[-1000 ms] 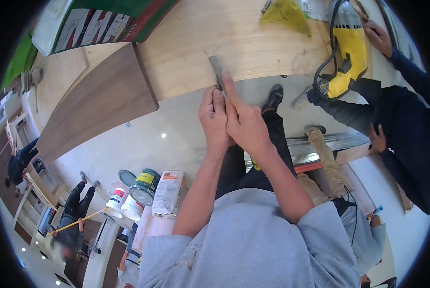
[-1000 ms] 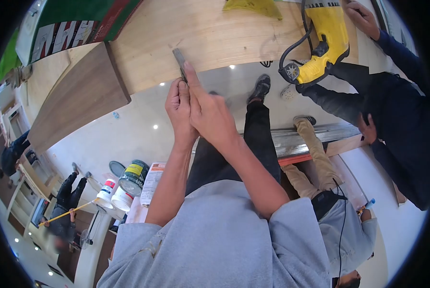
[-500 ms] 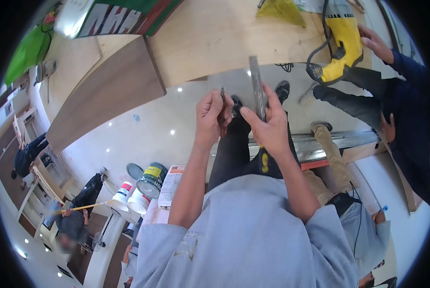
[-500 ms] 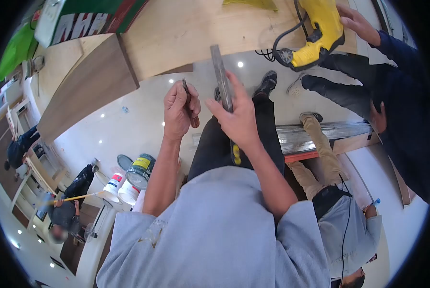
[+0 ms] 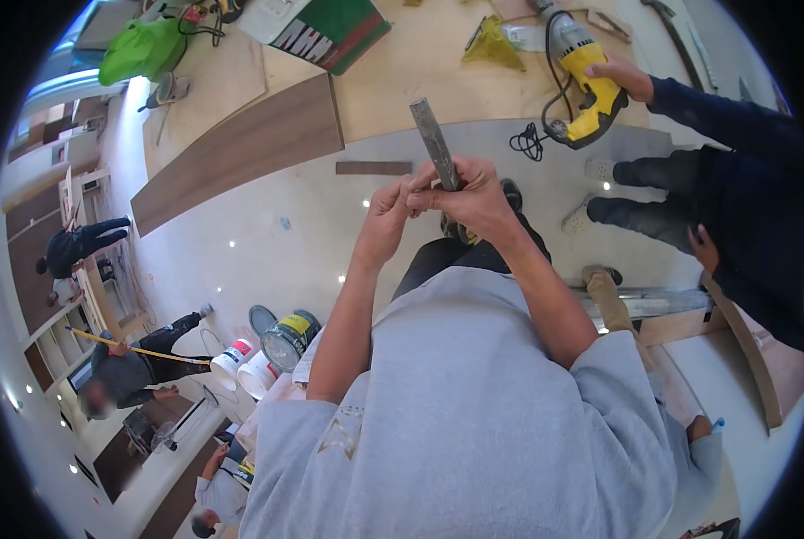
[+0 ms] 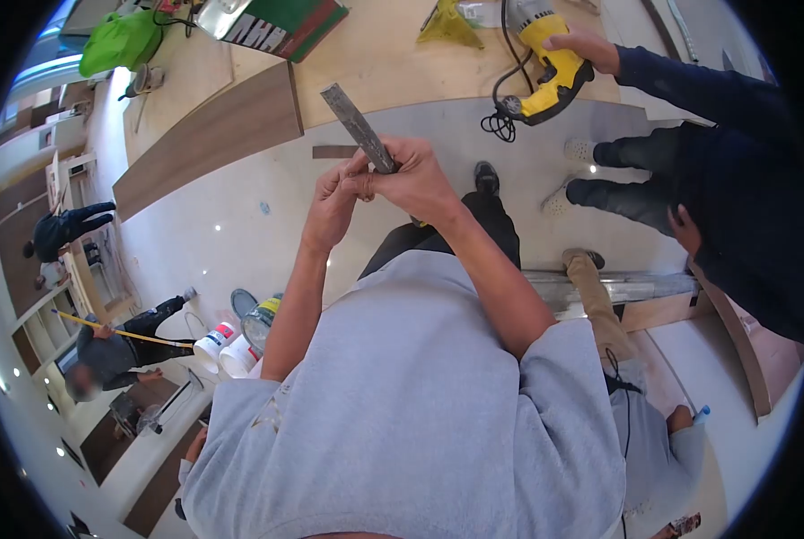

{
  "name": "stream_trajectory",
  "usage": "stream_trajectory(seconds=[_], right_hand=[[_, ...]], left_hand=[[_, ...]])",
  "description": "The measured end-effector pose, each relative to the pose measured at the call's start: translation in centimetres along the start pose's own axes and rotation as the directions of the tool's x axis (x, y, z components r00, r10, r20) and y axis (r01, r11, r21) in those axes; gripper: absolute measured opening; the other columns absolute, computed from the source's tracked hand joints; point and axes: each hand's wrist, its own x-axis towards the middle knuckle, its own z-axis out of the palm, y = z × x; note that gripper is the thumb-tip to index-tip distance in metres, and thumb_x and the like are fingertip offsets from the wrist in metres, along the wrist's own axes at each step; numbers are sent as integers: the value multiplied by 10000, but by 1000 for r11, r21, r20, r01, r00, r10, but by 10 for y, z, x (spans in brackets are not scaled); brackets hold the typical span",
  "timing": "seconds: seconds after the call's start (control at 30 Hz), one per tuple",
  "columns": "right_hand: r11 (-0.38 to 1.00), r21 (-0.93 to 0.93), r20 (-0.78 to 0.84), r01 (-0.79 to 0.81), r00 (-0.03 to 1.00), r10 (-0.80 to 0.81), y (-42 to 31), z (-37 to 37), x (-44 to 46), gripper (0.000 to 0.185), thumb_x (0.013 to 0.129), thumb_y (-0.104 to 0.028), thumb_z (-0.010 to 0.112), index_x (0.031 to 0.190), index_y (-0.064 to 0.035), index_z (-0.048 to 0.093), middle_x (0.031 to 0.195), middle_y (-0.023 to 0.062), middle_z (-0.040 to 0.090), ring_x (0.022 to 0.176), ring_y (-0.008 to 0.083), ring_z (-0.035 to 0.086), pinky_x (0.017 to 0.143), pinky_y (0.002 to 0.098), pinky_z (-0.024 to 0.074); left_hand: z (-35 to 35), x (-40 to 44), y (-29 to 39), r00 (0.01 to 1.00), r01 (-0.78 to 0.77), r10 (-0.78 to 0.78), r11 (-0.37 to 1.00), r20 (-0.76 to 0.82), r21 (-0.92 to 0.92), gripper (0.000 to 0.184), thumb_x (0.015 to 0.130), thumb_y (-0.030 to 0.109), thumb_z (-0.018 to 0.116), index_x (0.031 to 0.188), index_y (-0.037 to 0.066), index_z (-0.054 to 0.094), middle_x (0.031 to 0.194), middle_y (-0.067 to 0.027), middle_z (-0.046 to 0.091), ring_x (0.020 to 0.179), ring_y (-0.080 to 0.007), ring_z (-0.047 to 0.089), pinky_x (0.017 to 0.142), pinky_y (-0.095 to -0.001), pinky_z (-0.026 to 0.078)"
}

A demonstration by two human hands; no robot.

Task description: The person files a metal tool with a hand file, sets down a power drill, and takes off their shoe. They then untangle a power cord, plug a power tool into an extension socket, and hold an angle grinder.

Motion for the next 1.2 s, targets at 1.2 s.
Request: stream_trajectory(seconds=[1.2], right_hand=[[953,-270,333,137,942,-41,-95,-34,21,111,928,-102,800,952,-14,736,804,6,666,675,69,614,594,240,484]], left_hand=[[93,-16,55,913,-222,246,969,-326,111,439,1104,434,512,901,56,607,802,-5,512,723,-125,477,677,-295,441]])
